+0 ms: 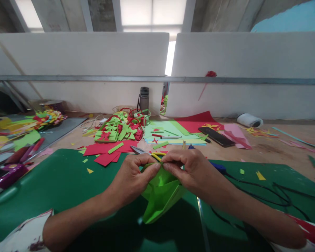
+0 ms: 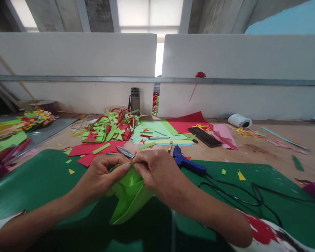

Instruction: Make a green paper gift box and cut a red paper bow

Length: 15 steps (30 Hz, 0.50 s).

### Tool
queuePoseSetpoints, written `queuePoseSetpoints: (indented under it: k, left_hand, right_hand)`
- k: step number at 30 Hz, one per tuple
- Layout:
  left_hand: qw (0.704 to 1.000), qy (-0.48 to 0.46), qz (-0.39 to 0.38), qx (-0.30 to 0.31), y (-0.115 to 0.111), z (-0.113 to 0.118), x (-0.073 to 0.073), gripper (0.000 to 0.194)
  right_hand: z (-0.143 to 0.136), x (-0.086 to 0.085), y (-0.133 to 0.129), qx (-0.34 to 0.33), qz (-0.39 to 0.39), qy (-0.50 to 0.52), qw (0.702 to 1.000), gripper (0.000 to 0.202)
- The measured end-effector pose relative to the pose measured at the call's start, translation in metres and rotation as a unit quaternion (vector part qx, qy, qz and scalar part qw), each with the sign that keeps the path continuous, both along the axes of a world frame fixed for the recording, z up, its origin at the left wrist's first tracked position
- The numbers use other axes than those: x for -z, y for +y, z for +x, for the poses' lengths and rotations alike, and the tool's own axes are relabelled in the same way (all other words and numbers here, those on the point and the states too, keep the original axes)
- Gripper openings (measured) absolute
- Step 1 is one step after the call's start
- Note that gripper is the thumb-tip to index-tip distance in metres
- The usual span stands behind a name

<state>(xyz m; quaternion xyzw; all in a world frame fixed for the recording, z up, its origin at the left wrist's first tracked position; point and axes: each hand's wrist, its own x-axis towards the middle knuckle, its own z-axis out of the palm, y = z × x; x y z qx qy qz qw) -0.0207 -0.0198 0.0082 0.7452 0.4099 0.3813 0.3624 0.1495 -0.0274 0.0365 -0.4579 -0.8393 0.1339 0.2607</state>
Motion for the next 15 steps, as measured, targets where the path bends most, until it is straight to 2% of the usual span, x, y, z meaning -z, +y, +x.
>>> queuePoseSetpoints:
  k: [9,15]
  left_hand:
    - [0.999,-0.019,-0.033,0.017,0.0007,-0.0001,0.0042,0.027]
    - [1.000,-0.012,-0.001,0.015,0.0014,-0.0011,0.0031,0.019]
  right_hand:
    - [-0.0019,0.0009,0.0031,0.008,-0.032,0.024,0.999,0.017]
    - [-0.0021,0.0029,0.0052,0.011,-0.027,0.010,1.000,0.018]
